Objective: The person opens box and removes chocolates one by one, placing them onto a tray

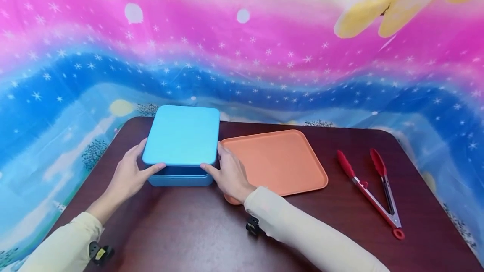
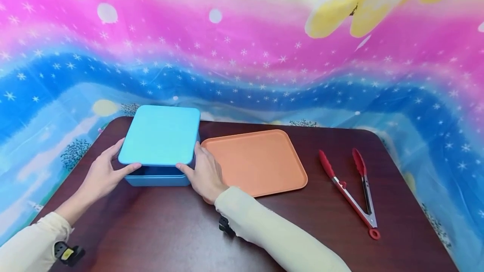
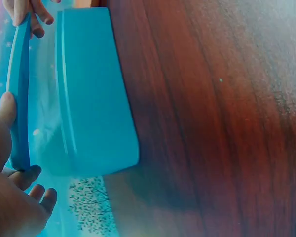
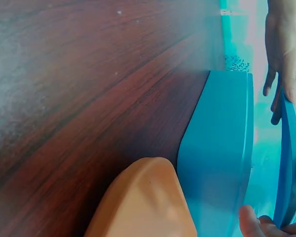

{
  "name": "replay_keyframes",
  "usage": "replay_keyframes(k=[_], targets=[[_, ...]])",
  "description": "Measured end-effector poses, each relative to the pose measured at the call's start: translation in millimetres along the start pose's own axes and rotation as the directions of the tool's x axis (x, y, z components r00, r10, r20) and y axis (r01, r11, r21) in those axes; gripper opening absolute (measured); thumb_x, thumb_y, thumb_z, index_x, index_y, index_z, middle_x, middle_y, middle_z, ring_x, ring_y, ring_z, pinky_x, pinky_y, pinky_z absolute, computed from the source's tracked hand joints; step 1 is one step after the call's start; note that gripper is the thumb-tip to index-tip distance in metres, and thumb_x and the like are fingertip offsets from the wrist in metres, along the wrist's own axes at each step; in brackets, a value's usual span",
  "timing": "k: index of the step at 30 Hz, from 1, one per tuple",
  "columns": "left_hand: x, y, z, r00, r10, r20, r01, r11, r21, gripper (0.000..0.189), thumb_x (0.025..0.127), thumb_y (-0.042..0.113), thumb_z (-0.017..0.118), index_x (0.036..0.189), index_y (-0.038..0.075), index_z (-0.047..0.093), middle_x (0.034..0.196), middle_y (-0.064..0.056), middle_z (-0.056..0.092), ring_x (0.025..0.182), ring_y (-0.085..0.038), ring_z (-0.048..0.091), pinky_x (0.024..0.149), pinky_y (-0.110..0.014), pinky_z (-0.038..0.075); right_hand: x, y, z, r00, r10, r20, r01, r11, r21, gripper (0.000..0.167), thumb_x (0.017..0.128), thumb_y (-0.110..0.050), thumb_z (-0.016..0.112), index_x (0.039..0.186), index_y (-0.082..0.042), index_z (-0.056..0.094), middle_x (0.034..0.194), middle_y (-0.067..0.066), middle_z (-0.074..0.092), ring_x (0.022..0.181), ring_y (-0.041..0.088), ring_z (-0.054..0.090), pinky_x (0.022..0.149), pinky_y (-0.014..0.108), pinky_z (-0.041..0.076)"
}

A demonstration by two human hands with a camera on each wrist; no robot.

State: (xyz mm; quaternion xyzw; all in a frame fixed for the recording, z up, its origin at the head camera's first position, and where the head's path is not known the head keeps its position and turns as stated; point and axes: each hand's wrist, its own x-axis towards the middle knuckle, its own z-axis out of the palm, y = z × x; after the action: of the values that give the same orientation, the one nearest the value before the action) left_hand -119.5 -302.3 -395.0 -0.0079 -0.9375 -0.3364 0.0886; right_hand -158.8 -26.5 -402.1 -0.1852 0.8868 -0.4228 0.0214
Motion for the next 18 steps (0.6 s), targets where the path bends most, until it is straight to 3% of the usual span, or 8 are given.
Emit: replay_keyframes(k=[7,10,13,18], targets=[[1.3,8.6,-10.4,1.000,-0.016,0.018,0.016,1.000,0.007,0.100,0.089,0.045,0.076,0.161,0.005,0.020,0.159,-0.030,0.036,0.142,-0.051,0.038,0.103,-0.071,0.041,-3.5,-0.9,-6.8,1.000,-0.021,-0.019,0.021,1.000,0.017,0.083,0.093,-0.043,0.072,0.157,-0.007,0.034,0.135,0.012,0.064,0.119,0.024,0.064,0.097,0.041,0.056],[1.7,10.5,-13.9,1.000,-0.002,0.020,0.002,1.000,0.024,0.098,0.089,0.046,0.076,0.161,0.006,0.022,0.157,-0.029,0.039,0.137,-0.049,0.046,0.089,-0.054,0.050,-5.2,0.0,-9.4,0.999,-0.026,-0.025,0.027,0.999,0.028,0.083,0.092,-0.043,0.073,0.156,-0.007,0.035,0.134,0.012,0.065,0.117,0.026,0.065,0.093,0.039,0.056],[0.5,12.0,-17.0,1.000,-0.002,0.023,0.000,0.999,0.047,0.099,0.088,0.048,0.077,0.160,0.005,0.025,0.154,-0.029,0.043,0.124,-0.044,0.056,0.074,-0.034,0.044,-7.6,1.3,-10.9,0.999,-0.034,-0.028,0.035,0.999,0.032,0.082,0.092,-0.042,0.074,0.156,-0.008,0.037,0.125,0.009,0.068,0.110,0.025,0.066,0.081,0.031,0.054],[-4.3,13.6,-21.9,0.999,-0.023,0.047,0.020,0.998,0.062,0.101,0.086,0.050,0.078,0.160,0.006,0.025,0.153,-0.030,0.044,0.129,-0.048,0.056,0.071,-0.024,0.045,-12.7,1.6,-11.9,0.998,-0.059,-0.032,0.060,0.997,0.039,0.079,0.091,-0.040,0.076,0.154,-0.010,0.040,0.110,0.006,0.070,0.098,0.025,0.065,0.066,0.022,0.046]])
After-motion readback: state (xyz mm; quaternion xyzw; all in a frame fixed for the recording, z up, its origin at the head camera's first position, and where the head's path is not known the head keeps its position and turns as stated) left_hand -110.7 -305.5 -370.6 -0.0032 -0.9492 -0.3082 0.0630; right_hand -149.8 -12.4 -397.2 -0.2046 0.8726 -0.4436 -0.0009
